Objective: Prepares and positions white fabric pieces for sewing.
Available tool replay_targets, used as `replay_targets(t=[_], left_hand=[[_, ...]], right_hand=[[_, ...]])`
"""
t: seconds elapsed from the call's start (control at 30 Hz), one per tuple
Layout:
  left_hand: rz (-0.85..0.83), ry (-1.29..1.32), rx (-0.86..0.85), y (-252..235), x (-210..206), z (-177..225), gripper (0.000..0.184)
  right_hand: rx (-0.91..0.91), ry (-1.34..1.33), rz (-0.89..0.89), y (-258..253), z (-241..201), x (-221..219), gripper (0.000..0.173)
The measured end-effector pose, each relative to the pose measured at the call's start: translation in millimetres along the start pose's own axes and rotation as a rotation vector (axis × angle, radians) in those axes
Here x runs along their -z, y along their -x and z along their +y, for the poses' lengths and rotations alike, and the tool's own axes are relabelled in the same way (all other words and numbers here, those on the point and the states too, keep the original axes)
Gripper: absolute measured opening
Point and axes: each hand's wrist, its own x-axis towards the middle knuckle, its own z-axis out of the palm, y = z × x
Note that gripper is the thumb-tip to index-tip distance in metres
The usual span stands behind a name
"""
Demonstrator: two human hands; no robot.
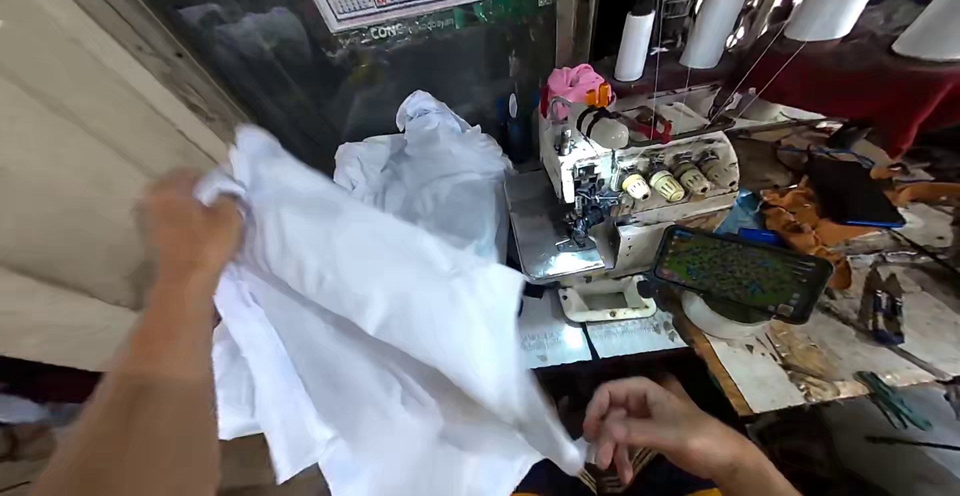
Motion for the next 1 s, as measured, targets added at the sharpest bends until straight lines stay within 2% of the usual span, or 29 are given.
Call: replay_targets(t=[0.07, 0.13, 0.23, 0.3, 0.37, 0.43, 0.5, 0.63, 0.83, 0.93, 1.0], left_hand=[[-0.163, -0.038, 0.106, 23, -61, -50, 0.037], [-0.251, -0.105, 0.165, 47, -99, -69, 0.04], [-0.3, -0.071, 0.177, 51, -96, -54, 0.045], [-0.339, -0.009, 0.067, 50, -78, -42, 0.056], [-0.33, 0.073, -0.147, 61, -63, -16, 0.054], [-0.372, 0.157, -0.363, 81, -64, 11, 0.038], [-0.419, 0.187, -0.479, 97, -79, 23, 0.029], [-0.271, 0.26, -0.516, 104, -80, 27, 0.024], [0.022, 0.358, -0.483, 78, -38, 66, 0.033], [0.119, 0.308, -0.391, 57, -48, 79, 0.037], [0.051, 0.245, -0.293, 53, -75, 76, 0.038]], right_hand=[[-0.052, 0.114, 0.078, 5, 21, -9, 0.029], [-0.109, 0.252, 0.198, -4, 45, -17, 0.032], [-0.125, 0.298, 0.39, -25, 65, -34, 0.036], [-0.099, 0.336, 0.453, -44, 68, -52, 0.053], [-0.024, 0.429, 0.475, -68, 74, -68, 0.067], [0.048, 0.542, 0.518, -92, 86, -80, 0.061], [0.075, 0.533, 0.509, -102, 85, -90, 0.04], [0.137, 0.496, 0.43, -72, 60, -85, 0.027], [0.055, 0.577, 0.249, -26, 9, -52, 0.028], [0.127, 0.437, 0.339, -12, 11, -33, 0.028], [0.161, 0.338, 0.474, -6, 14, -28, 0.028]])
